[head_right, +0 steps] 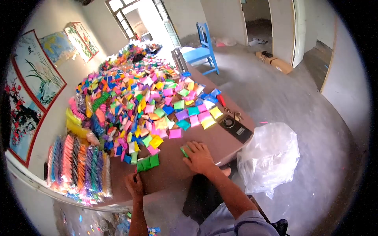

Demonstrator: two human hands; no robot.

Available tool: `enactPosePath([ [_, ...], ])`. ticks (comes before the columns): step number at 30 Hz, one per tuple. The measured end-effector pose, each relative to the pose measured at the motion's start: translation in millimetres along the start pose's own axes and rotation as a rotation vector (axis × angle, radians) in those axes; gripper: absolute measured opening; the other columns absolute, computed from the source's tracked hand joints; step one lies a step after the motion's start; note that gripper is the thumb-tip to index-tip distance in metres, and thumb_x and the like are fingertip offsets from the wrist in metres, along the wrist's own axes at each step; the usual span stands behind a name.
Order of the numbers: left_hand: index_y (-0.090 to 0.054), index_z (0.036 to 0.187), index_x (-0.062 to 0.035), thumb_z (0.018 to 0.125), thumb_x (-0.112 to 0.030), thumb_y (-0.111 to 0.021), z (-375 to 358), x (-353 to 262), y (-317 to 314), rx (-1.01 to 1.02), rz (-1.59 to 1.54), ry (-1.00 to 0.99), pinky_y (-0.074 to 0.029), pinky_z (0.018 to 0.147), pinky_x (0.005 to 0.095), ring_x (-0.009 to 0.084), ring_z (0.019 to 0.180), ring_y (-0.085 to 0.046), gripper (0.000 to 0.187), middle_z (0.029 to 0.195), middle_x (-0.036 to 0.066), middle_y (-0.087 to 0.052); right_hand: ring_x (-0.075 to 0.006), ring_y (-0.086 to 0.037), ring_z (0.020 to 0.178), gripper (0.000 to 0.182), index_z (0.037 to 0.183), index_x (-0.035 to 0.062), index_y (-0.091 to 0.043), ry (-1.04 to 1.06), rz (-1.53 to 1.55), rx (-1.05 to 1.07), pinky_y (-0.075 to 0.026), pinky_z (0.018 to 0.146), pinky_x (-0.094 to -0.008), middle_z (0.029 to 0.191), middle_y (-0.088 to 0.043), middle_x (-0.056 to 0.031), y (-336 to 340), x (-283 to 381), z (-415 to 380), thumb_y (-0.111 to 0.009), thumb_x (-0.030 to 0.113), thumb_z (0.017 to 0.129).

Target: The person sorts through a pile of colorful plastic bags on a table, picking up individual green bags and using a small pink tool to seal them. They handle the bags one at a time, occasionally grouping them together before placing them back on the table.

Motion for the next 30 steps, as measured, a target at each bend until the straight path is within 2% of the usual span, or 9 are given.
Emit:
enactPosePath([
  [3, -0.067, 0.099, -0.0022, 0.088, -0.001, -0.070, -4.8, 8.5, 0.0, -0.073, -0.018, -0.082, -0.051, 0.081, 0.0480, 0.0365, 0.089, -0.063, 0.011, 0.089, 0.015, -0.064, -0.0361, -0.048, 0.141, 0.050, 0.140, 0.0114, -0.061, 0.014, 0.004, 0.009, -0.034, 0.117, -0.0514, 0.149, -0.055, -0.0171, 2.5, 0.8, -8.9, -0.062, 0.038, 0.098],
  [8, -0.065, 0.101, -0.0036, 0.087, 0.000, -0.071, 1.5, 12.9, 1.5, 0.060, -0.044, 0.058, -0.051, 0.077, 0.0490, 0.0388, 0.086, -0.063, 0.015, 0.094, 0.017, -0.064, -0.0356, -0.049, 0.140, 0.049, 0.139, 0.0121, -0.063, 0.021, 0.042, -0.023, -0.034, 0.117, -0.0511, 0.148, -0.056, -0.0159, 13.8, 6.1, -27.7, -0.062, 0.039, 0.098],
  [12, -0.066, 0.102, -0.0044, 0.087, -0.001, -0.071, 2.2, 38.0, -2.9, 0.038, -0.010, 0.045, -0.051, 0.076, 0.0505, 0.0402, 0.086, -0.063, 0.016, 0.095, 0.017, -0.064, -0.0353, -0.048, 0.142, 0.051, 0.141, 0.0130, -0.061, 0.005, 0.078, 0.010, -0.032, 0.120, -0.0518, 0.150, -0.054, -0.0170, 15.1, 5.1, -28.0, -0.062, 0.040, 0.098],
  [14, -0.066, 0.102, -0.0051, 0.089, -0.005, -0.069, 1.6, 44.0, -13.9, 0.162, 0.106, -0.031, -0.051, 0.077, 0.0512, 0.0402, 0.089, -0.065, 0.014, 0.097, 0.017, -0.065, -0.0353, -0.048, 0.141, 0.051, 0.141, 0.0128, -0.061, 0.002, 0.091, 0.019, -0.032, 0.119, -0.0517, 0.150, -0.054, -0.0170, 17.3, 6.3, -28.2, -0.062, 0.041, 0.098],
  [20, -0.067, 0.099, -0.0059, 0.092, -0.009, -0.065, 2.9, 43.0, -8.9, 0.159, 0.184, -0.066, -0.053, 0.079, 0.0507, 0.0403, 0.092, -0.067, 0.008, 0.095, 0.017, -0.066, -0.0356, -0.051, 0.138, 0.050, 0.139, 0.0128, -0.062, -0.059, 0.213, -0.068, -0.035, 0.118, -0.0514, 0.148, -0.056, -0.0164, 28.9, 0.7, -33.1, -0.065, 0.039, 0.097],
  [21, -0.067, 0.099, -0.0059, 0.092, -0.009, -0.065, 2.0, 41.8, -8.2, 0.161, 0.183, -0.069, -0.053, 0.079, 0.0507, 0.0403, 0.092, -0.067, 0.008, 0.095, 0.017, -0.066, -0.0366, -0.056, 0.131, 0.047, 0.132, 0.0112, -0.066, -0.042, 0.212, -0.124, -0.039, 0.114, -0.0514, 0.142, -0.060, -0.0168, 34.0, 1.2, -34.6, -0.070, 0.036, 0.093],
  [23, -0.068, 0.101, -0.0053, 0.093, -0.009, -0.064, -4.0, 61.5, -8.6, 0.204, 0.131, 0.145, -0.053, 0.079, 0.0497, 0.0401, 0.090, -0.067, 0.010, 0.095, 0.018, -0.067, -0.0376, -0.061, 0.124, 0.044, 0.125, 0.0096, -0.070, -0.028, 0.210, -0.177, -0.043, 0.110, -0.0513, 0.137, -0.063, -0.0173, 37.8, 0.7, -37.9, -0.075, 0.033, 0.088],
  [26, -0.070, 0.107, -0.0046, 0.095, -0.011, -0.065, -6.2, 37.3, -9.0, 0.212, 0.077, 0.160, -0.053, 0.079, 0.0486, 0.0399, 0.090, -0.067, 0.014, 0.097, 0.020, -0.067, -0.0375, -0.064, 0.120, 0.040, 0.120, 0.0090, -0.072, -0.030, 0.247, -0.219, -0.045, 0.108, -0.0514, 0.132, -0.066, -0.0169, 40.1, -1.0, -40.2, -0.076, 0.031, 0.087],
  [30, -0.070, 0.107, -0.0028, 0.096, -0.011, -0.066, 2.2, -85.7, -27.7, 0.341, -0.238, 0.011, -0.054, 0.077, 0.0437, 0.0360, 0.086, -0.069, 0.014, 0.094, 0.019, -0.069, -0.0366, -0.064, 0.118, 0.039, 0.119, 0.0086, -0.073, -0.030, 0.239, -0.239, -0.047, 0.107, -0.0501, 0.129, -0.066, -0.0161, 40.1, 1.2, -38.3, -0.076, 0.028, 0.086],
])
Point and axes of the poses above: each hand's wrist, its own z-axis towards the middle knuckle, its own y-axis out of the back of the hand, x = y × z, the point moved 10 cm from there along z, towards the middle knuckle
